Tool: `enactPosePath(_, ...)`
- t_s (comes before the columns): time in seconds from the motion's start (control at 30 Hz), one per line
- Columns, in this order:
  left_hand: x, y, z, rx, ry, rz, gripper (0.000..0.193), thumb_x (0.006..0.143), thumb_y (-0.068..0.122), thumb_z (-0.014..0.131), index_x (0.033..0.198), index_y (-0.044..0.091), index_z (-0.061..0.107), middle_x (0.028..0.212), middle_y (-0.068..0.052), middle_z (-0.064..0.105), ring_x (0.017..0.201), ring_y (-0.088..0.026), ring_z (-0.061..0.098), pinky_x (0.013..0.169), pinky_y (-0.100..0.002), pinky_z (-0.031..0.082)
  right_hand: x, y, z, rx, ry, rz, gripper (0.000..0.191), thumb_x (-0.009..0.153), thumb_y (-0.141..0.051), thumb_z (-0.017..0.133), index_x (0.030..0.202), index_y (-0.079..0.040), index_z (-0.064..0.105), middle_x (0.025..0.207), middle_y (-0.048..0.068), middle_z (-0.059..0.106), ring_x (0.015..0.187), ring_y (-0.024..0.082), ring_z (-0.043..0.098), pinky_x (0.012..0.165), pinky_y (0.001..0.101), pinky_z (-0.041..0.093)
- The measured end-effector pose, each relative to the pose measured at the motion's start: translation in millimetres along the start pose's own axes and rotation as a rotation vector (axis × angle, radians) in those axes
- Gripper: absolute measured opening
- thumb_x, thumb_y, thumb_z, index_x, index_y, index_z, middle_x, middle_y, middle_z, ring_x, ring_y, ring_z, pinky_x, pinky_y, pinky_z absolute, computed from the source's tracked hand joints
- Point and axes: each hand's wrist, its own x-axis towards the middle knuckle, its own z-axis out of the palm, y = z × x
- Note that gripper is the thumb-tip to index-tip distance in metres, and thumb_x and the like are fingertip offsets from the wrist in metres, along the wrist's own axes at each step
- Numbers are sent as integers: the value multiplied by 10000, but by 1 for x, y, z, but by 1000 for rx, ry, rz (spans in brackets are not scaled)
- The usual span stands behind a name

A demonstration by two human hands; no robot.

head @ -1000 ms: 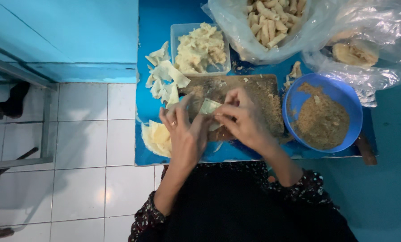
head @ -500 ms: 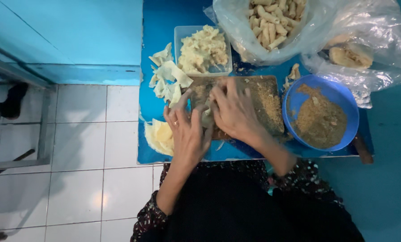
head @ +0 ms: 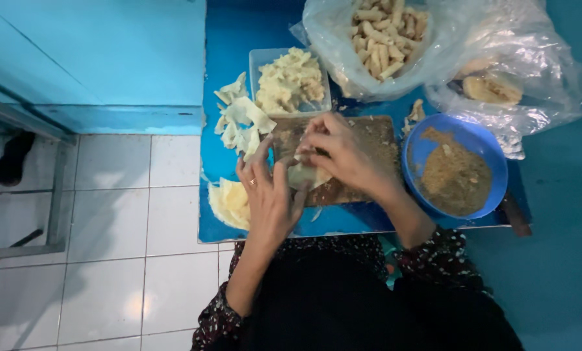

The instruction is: The person folds thin square dough wrappers on a wooden cutting board, pressing and shaping each wrapper by hand and setting folded pieces aside with other finished pieces. They repeatedly take a new wrapper, fold it over, and place the completed piece on the table next to the board.

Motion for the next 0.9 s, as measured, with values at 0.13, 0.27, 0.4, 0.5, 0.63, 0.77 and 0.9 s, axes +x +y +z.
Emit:
enactPosePath(0.13, 1, -1, 1, 3, 11, 12, 507, 770, 204, 849, 1181, 58, 588, 1513, -234, 391, 1414, -408, 372, 1162, -667, 223, 11, 9, 1, 510, 83, 265, 157, 926, -89, 758, 1074, -102, 707, 1088, 48, 705, 1022, 158, 664, 893, 303, 548)
enactPosePath(0.27, 3, -1, 2, 4, 17, 20, 493, 764, 199, 853, 1165, 72, 596, 1491, -227, 410, 1398, -407, 392, 1155, -674, 224, 13, 8, -31, 826, 169, 303, 177, 934, 22, 743, 1078, -60, 678, 1036, 24, 739, 971, 108, 712, 867, 244, 591)
enactPosePath(0.4, 2, -1, 0, -1, 0, 20, 480, 771, 192, 843, 1161, 71, 591, 1505, -223, 418, 1401, -409, 400, 1163, -667, 238, 33, 20, -80, 119, 614, 378, 185, 1001, -3, 771, 1149, -80, 689, 1079, 92, 783, 977, 156, 784, 850, 307, 624)
enactPosePath(0.5, 2, 0, -2, 9, -22, 25, 467, 775, 193, 838, 1159, 80, 596, 1508, -230, 413, 1386, -416, 405, 1161, -673, 226, 48, 38, -106, -171, 555, 270, 377, 925, 63, 730, 1272, -26, 614, 1161, 154, 738, 1021, 199, 759, 809, 296, 645)
enactPosePath(0.63, 6, 4, -4, 47, -44, 48, 399, 790, 175, 802, 1143, 100, 633, 1504, -228, 414, 1336, -424, 412, 1138, -699, 192, 20, 42, -122, 29, 581, 265, 388, 996, 76, 669, 1353, -62, 607, 1266, 147, 725, 1077, 182, 759, 816, 291, 627)
enactPosePath(0.77, 6, 8, -6, 74, -86, 54, 322, 849, 142, 730, 1159, 84, 664, 1522, -201, 442, 1347, -411, 414, 1126, -704, 193, -16, 39, -140, 210, 604, 313, 281, 1049, 51, 675, 1302, -67, 647, 1185, 114, 758, 1067, 173, 771, 829, 303, 645)
enactPosePath(0.9, 2, 17, -1, 331, -90, 26, 156, 815, 122, 702, 967, 113, 669, 1525, -172, 461, 1404, -365, 418, 1125, -783, 114, 1, 49, -140, -13, 490, 86, 136, 1063, 32, 719, 1185, -15, 682, 1147, 132, 761, 1089, 221, 763, 888, 343, 611)
